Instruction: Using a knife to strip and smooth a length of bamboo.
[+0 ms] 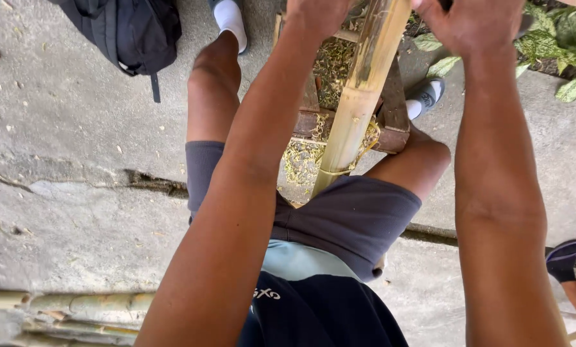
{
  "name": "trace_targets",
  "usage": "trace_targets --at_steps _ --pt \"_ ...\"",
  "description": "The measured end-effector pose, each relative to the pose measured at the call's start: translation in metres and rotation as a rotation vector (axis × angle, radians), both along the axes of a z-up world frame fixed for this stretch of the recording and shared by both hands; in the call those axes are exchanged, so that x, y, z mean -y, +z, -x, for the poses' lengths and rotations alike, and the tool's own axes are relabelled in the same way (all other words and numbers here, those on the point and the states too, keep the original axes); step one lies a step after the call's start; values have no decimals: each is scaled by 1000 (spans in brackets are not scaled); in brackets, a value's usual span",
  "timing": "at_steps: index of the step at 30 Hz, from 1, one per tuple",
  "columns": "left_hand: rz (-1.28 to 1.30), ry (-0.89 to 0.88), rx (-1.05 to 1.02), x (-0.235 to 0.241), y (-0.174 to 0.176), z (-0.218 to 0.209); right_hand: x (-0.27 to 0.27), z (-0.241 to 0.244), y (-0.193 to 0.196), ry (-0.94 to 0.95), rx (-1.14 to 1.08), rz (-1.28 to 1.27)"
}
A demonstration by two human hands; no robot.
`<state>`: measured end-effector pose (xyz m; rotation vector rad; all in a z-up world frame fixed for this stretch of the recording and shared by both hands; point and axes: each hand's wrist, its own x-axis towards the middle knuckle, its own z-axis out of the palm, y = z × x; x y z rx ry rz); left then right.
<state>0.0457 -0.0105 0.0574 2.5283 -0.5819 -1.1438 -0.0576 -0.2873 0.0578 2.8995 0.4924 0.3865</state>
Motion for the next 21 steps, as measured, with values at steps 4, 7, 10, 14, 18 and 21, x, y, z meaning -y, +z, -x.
trace_targets --at_steps 4,7,10,14,18,21 --pt "82 -31 283 -11 -3 14 -1 12 -5 -209 -427 -158" --pt "143 -14 567 -30 4 44 -26 38 9 -283 -641 -248" --pt "133 -61 559 -40 14 68 -43 62 14 -368 -781 -266" --pt "77 -74 457 -58 24 115 -77 105 34 -452 -870 -260" --pt "58 -104 460 -64 14 150 -97 155 44 -480 -762 -288" --pt "137 -108 541 -66 13 173 -106 182 49 -511 -706 -307"
